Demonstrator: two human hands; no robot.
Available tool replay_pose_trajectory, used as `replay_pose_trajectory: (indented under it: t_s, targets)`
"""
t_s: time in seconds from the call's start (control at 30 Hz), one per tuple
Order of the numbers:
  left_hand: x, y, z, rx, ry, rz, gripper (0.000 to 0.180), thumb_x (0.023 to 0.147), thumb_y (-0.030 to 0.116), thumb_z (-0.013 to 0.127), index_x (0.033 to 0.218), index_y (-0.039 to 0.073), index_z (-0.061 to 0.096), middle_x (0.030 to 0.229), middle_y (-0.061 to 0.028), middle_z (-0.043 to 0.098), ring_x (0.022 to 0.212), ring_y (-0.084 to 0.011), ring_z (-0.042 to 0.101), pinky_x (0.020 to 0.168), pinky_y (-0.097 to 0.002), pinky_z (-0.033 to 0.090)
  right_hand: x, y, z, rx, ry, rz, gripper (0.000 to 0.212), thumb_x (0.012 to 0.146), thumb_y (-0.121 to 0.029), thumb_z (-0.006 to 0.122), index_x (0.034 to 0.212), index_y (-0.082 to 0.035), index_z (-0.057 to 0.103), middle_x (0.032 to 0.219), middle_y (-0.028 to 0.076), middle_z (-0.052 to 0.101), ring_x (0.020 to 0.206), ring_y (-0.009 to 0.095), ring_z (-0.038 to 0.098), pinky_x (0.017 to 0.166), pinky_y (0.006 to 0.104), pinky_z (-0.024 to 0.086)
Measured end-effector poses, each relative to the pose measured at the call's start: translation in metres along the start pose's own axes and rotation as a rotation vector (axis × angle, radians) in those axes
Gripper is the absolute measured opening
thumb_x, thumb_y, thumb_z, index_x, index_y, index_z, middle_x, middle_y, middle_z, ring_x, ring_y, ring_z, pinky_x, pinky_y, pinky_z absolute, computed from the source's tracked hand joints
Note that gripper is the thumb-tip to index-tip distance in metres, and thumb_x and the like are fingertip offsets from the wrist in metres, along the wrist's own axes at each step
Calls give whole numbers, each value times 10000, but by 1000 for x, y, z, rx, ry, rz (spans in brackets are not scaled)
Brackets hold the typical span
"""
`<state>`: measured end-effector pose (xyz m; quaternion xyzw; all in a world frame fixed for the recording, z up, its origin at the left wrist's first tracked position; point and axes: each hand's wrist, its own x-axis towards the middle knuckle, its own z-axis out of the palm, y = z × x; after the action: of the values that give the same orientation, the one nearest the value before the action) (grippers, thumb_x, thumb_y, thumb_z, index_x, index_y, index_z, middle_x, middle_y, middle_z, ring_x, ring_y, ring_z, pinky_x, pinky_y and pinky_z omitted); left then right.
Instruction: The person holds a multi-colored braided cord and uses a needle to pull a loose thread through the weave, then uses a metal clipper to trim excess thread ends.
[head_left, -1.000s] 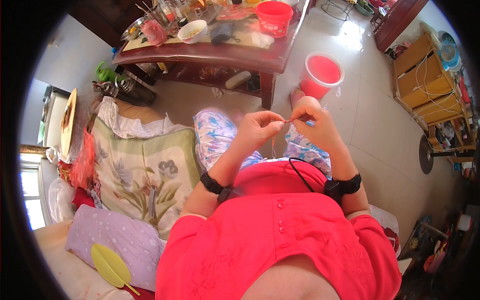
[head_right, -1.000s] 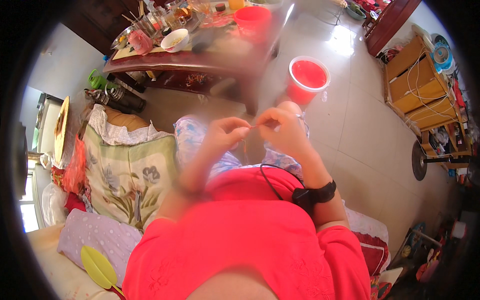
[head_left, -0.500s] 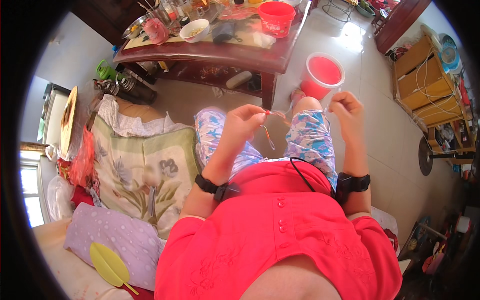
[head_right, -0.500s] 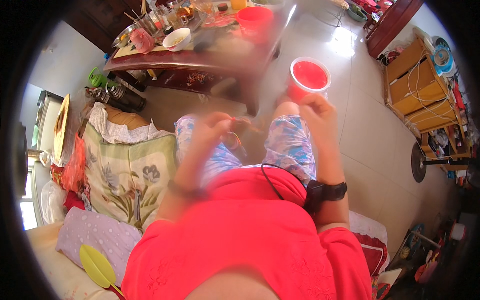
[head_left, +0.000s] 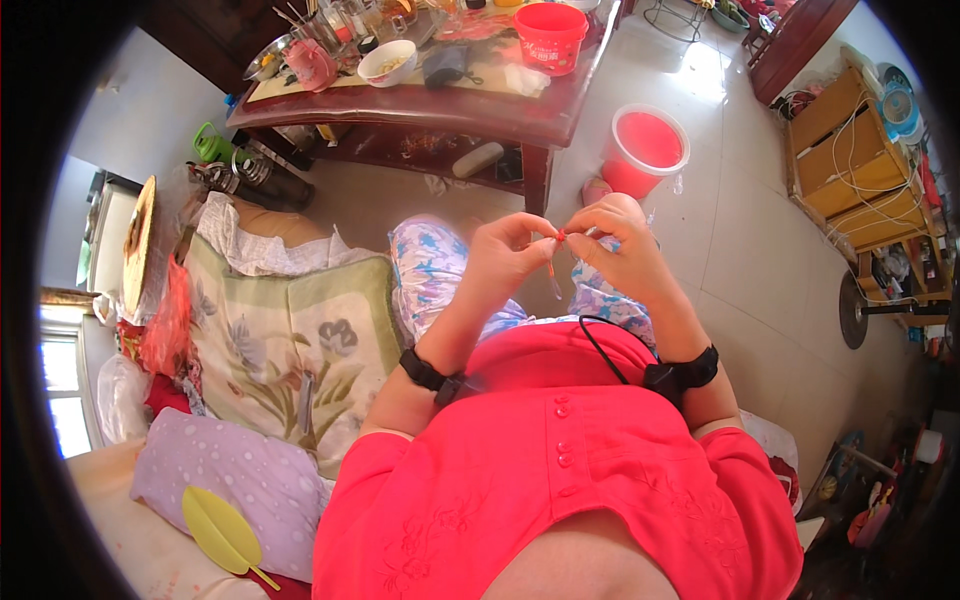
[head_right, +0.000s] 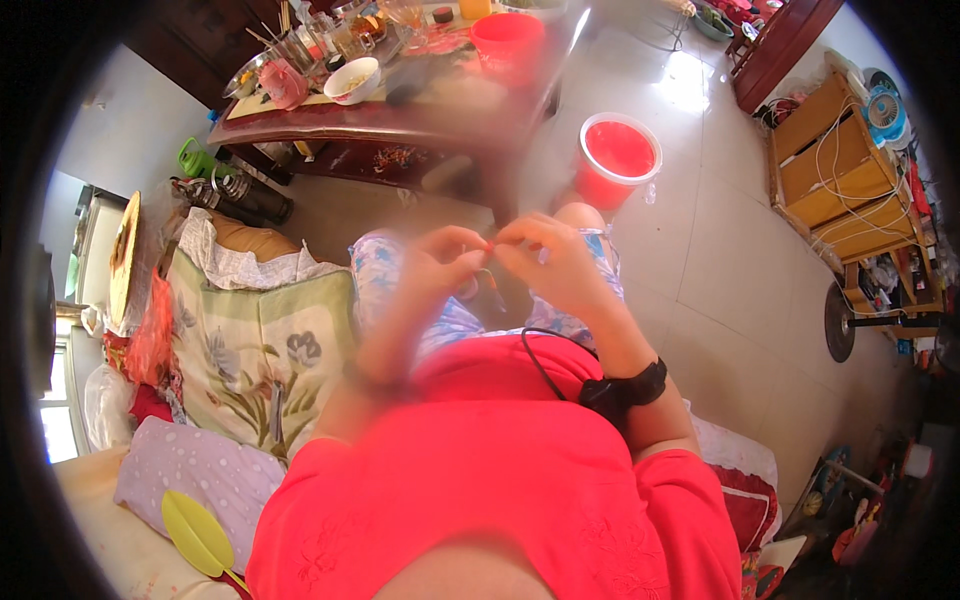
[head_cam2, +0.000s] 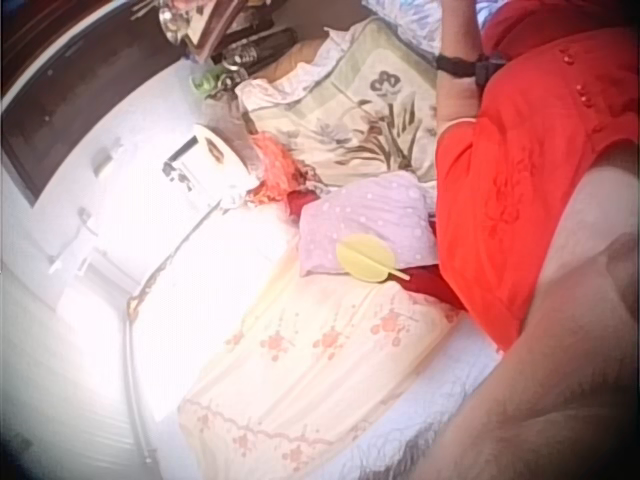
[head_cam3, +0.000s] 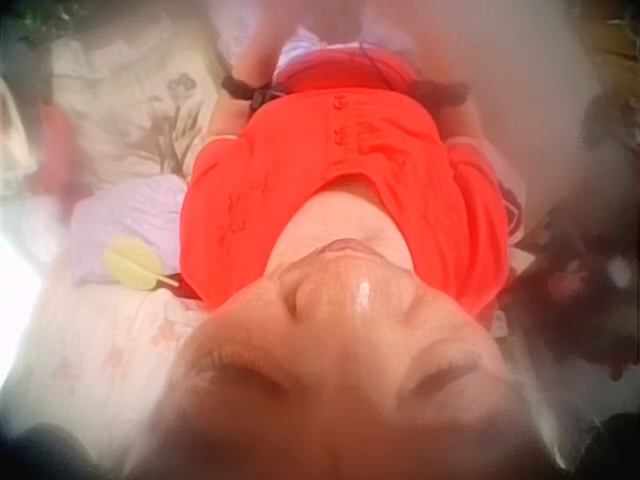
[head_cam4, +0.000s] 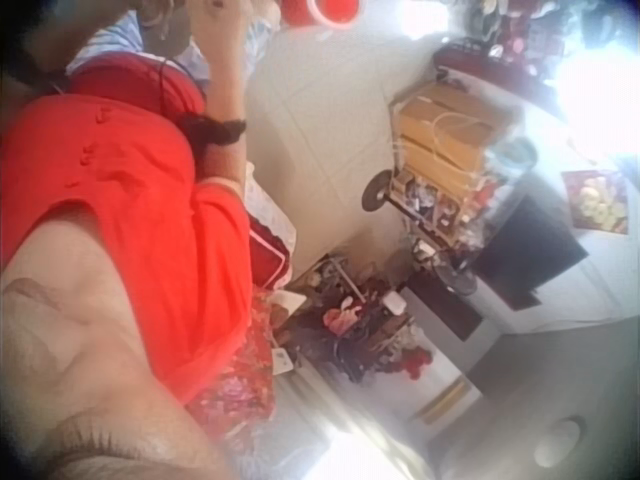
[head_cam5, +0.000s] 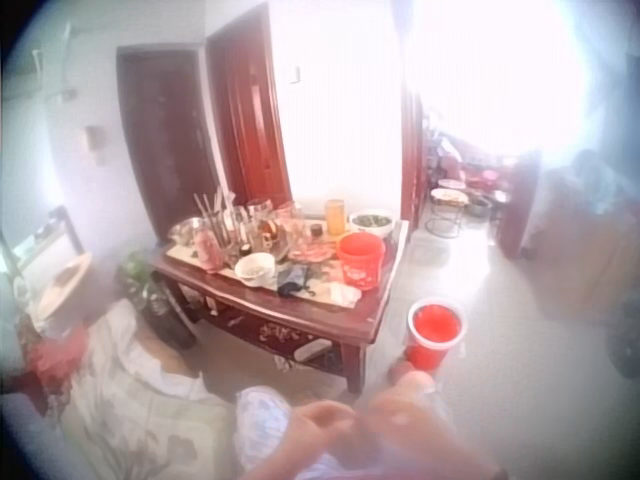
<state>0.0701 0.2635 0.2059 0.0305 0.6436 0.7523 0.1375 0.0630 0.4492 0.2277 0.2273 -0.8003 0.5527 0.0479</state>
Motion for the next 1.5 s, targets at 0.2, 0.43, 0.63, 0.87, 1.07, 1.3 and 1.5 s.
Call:
replay_pose_trajectory:
  t_s: [0.2, 0.43, 0.63, 0.87, 1.07, 1.3, 1.5]
  targets:
    - [1, 0, 4, -52, -71, 6, 93, 816, 63, 618, 887, 4, 633, 759, 11, 592, 681, -26, 515, 589, -176, 413, -3, 3, -2, 53, -20, 36, 74, 778, -26, 599, 836, -6, 639, 790, 55, 609, 722, 146, 568, 676, 251, 448]
    - [-1, 4, 5, 18, -81, -55, 99, 825, 62, 622, 892, -10, 631, 784, -4, 615, 682, -40, 529, 597, -176, 419, -4, 4, -2, 85, -61, 192, 84, 773, -42, 611, 840, -3, 644, 768, 46, 615, 722, 130, 572, 659, 246, 451]
    - [1, -2, 7, 131, -76, -3, 114, 828, 88, 638, 881, -13, 629, 750, 1, 604, 662, -38, 522, 584, -185, 420, -5, 21, 1, -18, 24, 181, 121, 763, -75, 628, 862, -12, 655, 800, 49, 635, 702, 120, 550, 644, 245, 447]
    - [3, -8, 2, 0, -53, -114, 191, 853, 205, 619, 879, 17, 641, 643, 40, 546, 501, -7, 420, 443, -164, 310, -6, 26, -4, 292, 112, 146, 75, 765, -38, 604, 832, -23, 634, 937, 68, 609, 860, 139, 519, 739, 257, 425]
    - [3, -6, -4, -358, -99, -248, 251, 857, 252, 547, 914, 20, 623, 565, 48, 445, 449, -29, 368, 418, -183, 270, -7, 36, -5, 470, 106, 139, 57, 798, -21, 575, 840, -16, 613, 1126, 103, 542, 904, 135, 514, 762, 258, 421]
    - [2, -14, -3, -207, -67, -196, 191, 865, 209, 590, 939, 40, 638, 588, 72, 462, 432, -7, 326, 394, -173, 238, -7, 31, -14, 674, 138, 215, 78, 847, 3, 535, 895, -1, 597, 1110, 92, 543, 1001, 159, 510, 864, 299, 400]
    - [0, -14, -7, -107, -94, -163, 191, 845, 213, 630, 941, 49, 651, 636, 57, 512, 461, -6, 360, 413, -168, 256, -9, 34, -23, 777, 234, 194, 93, 860, -19, 531, 919, 2, 601, 1107, 108, 561, 1003, 183, 534, 866, 339, 435]
